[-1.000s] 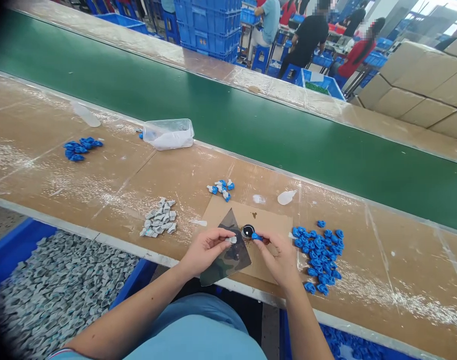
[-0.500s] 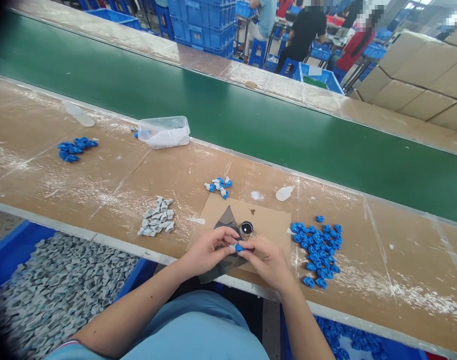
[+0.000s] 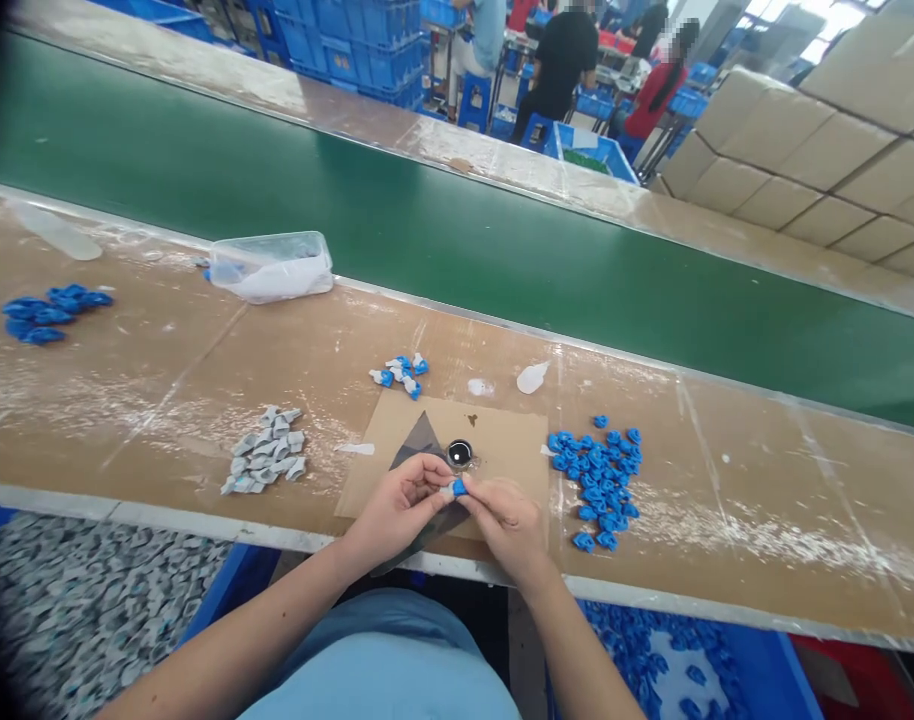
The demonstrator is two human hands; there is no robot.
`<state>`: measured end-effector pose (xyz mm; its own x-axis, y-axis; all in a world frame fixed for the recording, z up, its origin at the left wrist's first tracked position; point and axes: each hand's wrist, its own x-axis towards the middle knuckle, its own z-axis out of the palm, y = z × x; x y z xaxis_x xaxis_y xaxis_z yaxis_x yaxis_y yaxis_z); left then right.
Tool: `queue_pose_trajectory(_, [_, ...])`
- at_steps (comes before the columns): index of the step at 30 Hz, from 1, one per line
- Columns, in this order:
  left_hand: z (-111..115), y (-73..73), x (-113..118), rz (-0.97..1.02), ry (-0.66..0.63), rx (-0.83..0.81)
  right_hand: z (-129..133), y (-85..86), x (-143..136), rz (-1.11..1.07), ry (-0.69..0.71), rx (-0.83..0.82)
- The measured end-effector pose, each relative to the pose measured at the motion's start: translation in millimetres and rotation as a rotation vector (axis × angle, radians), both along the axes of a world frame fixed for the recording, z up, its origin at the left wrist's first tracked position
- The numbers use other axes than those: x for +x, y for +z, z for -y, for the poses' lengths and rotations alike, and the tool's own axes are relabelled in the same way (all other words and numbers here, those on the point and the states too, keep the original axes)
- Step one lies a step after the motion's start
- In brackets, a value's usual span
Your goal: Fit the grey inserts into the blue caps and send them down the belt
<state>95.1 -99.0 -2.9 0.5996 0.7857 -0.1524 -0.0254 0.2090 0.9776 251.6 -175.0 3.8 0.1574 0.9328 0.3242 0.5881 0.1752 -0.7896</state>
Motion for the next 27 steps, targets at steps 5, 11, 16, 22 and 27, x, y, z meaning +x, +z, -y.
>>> queue_pose_trajectory(5, [-1,7.9,-5,-0.053,-0.159,0.061,6,5.3,3,-0.097,0.027,-0.099])
queue_pose_trajectory(11, [2,20.1,-9,-0.104,-0.194,0.087,10,11.9,1,-0.079,0.138,-0.006])
queue_pose_trajectory(16, [8,16.5,-9,0.027,-0.154,-0.097,17,3.9,-4,-0.129,0.046,0.039])
queue_pose_trajectory(22, [12,13.4,-4,0.077,-0.15,-0.176,20,0.7,-6,-0.1,0.013,0.036])
queue_pose_trajectory(27, [-10,15.3,-3,-0.028,-0.097,0.015,17,5.8,24,0.086,-0.05,-0.008])
